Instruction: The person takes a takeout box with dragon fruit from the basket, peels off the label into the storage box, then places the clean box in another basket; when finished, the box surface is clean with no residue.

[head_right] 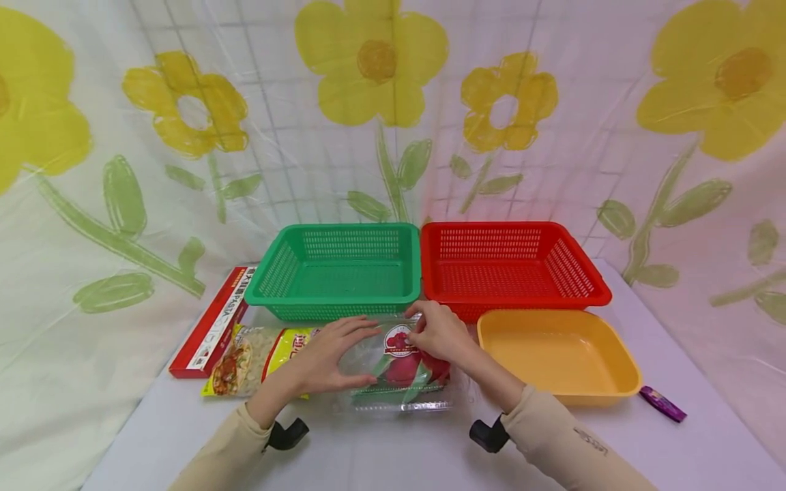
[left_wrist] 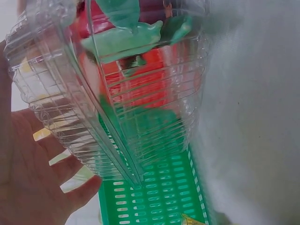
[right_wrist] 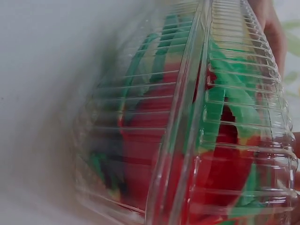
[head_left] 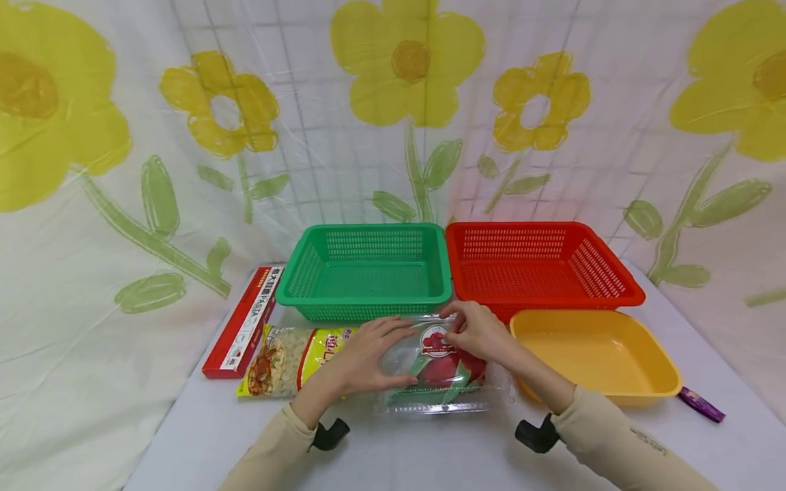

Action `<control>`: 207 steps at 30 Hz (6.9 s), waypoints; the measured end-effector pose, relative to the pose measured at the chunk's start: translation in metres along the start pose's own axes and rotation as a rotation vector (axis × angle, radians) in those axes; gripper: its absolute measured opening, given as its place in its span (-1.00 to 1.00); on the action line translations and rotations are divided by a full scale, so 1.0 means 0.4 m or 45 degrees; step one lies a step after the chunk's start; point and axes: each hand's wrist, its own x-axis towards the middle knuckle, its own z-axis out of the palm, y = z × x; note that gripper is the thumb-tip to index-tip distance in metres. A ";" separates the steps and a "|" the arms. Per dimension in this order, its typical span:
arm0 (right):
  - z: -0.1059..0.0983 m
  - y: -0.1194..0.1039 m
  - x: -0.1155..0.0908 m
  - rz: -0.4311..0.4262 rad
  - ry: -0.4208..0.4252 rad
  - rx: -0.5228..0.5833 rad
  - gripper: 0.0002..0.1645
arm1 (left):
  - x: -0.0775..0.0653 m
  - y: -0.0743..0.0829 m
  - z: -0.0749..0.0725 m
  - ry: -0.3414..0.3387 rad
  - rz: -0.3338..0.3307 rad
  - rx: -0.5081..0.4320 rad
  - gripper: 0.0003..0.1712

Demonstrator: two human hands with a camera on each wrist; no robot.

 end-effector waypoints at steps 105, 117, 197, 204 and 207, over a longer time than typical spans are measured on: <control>-0.273 0.307 -0.152 -0.042 0.321 -0.671 -0.65 | -0.067 0.109 0.037 0.255 -0.760 -0.321 -0.11; -0.266 0.311 -0.156 -0.065 0.361 -0.665 -0.66 | -0.064 0.091 0.041 0.320 -0.724 -0.502 -0.12; -0.250 0.325 -0.171 -0.060 0.439 -0.611 -0.66 | -0.057 0.104 0.078 0.533 -0.515 -0.942 -0.30; -0.252 0.325 -0.167 -0.080 0.448 -0.611 -0.67 | -0.061 0.096 0.061 0.574 -0.528 -0.926 -0.34; -0.252 0.325 -0.167 -0.074 0.446 -0.604 -0.67 | -0.062 0.093 0.045 0.591 -0.524 -0.983 -0.37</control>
